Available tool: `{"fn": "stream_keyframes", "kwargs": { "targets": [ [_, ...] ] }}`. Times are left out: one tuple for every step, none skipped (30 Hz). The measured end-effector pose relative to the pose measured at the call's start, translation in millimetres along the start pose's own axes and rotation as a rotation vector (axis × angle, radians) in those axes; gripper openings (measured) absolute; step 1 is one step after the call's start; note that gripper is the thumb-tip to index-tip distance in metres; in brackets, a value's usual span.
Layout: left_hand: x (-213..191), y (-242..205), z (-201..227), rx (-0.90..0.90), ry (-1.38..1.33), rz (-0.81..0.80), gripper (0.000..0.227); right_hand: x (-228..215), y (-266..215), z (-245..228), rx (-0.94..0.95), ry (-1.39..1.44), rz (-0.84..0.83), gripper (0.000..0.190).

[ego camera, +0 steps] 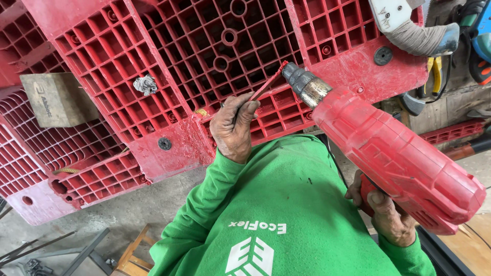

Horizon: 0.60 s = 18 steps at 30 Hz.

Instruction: The person uses a red heat gun to soften a section of a red plastic pallet and then presses a small plastic strip into the softened area to fuse it. The person then uses a soldering iron to further smooth and blend the repaired section.

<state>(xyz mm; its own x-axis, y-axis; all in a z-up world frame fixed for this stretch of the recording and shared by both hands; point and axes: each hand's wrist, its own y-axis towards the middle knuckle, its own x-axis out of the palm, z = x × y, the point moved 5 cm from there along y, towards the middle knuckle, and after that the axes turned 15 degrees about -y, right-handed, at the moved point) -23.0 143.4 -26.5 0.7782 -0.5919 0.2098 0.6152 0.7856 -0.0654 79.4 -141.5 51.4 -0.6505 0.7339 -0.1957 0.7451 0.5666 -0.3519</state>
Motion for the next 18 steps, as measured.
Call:
{"fn": "stream_keyframes", "kwargs": {
  "targets": [
    [-0.2, 0.6, 0.2, 0.012, 0.004, -0.004, 0.022, -1.3, -0.7, 0.2, 0.008, 0.004, 0.018, 0.068],
    [-0.4, 0.8, 0.5, 0.023, 0.008, -0.008, 0.022, -2.3, -1.7, 0.4, 0.017, 0.008, 0.036, 0.066],
    [-0.3, 0.8, 0.2, 0.024, 0.002, -0.004, 0.022, -3.1, -2.0, 0.3, 0.018, 0.01, 0.034, 0.065],
    [-0.3, 0.7, -0.1, 0.026, -0.004, 0.0, 0.022, -3.7, -2.4, 0.1, 0.02, 0.012, 0.032, 0.064],
    [-0.7, 0.9, -0.2, 0.029, -0.009, 0.006, 0.022, -3.7, -2.4, 0.3, 0.02, 0.014, 0.029, 0.064],
    [-1.1, 0.9, -0.6, 0.026, -0.005, 0.011, 0.022, -3.2, -2.4, 0.2, 0.016, 0.025, 0.019, 0.064],
    [-1.4, 0.3, -1.1, 0.022, 0.0, 0.017, 0.022, -2.9, -2.5, 0.2, 0.014, 0.035, 0.009, 0.065],
    [-1.7, -0.5, -1.8, 0.018, 0.004, 0.023, 0.022, -2.5, -2.6, 0.3, 0.013, 0.045, -0.002, 0.066],
    [-1.7, -1.9, -2.4, 0.021, -0.003, 0.028, 0.022, -2.3, -3.3, 0.5, 0.014, 0.038, -0.014, 0.066],
    [-1.5, -3.0, -3.3, 0.025, -0.011, 0.033, 0.022, -2.1, -3.8, 1.0, 0.015, 0.031, -0.027, 0.066],
    [-1.2, -3.5, -4.0, 0.029, -0.019, 0.038, 0.022, -1.7, -3.9, 1.6, 0.014, 0.024, -0.039, 0.065],
    [-0.5, -4.2, -5.3, 0.015, -0.048, 0.035, 0.023, -1.3, -3.9, 2.1, 0.01, 0.021, -0.054, 0.064],
    [0.1, -4.7, -6.4, 0.0, -0.076, 0.032, 0.023, -0.5, -4.5, 2.8, 0.007, 0.018, -0.067, 0.064],
    [0.4, -5.2, -7.3, -0.016, -0.104, 0.028, 0.023, 0.2, -5.4, 3.8, 0.004, 0.015, -0.08, 0.063],
    [0.2, -6.1, -7.8, -0.031, -0.099, 0.029, 0.022, 0.8, -7.4, 6.3, 0.021, 0.025, -0.085, 0.063],
    [-0.1, -7.4, -8.0, -0.045, -0.093, 0.029, 0.022, 1.4, -10.0, 9.0, 0.038, 0.035, -0.09, 0.063],
    [0.0, -8.3, -8.0, -0.06, -0.089, 0.028, 0.022, 1.7, -12.7, 11.9, 0.054, 0.044, -0.093, 0.063],
    [0.3, -9.2, -7.9, -0.08, -0.076, 0.021, 0.022, 1.0, -14.9, 14.8, 0.069, 0.045, -0.095, 0.062]
  ]
}}
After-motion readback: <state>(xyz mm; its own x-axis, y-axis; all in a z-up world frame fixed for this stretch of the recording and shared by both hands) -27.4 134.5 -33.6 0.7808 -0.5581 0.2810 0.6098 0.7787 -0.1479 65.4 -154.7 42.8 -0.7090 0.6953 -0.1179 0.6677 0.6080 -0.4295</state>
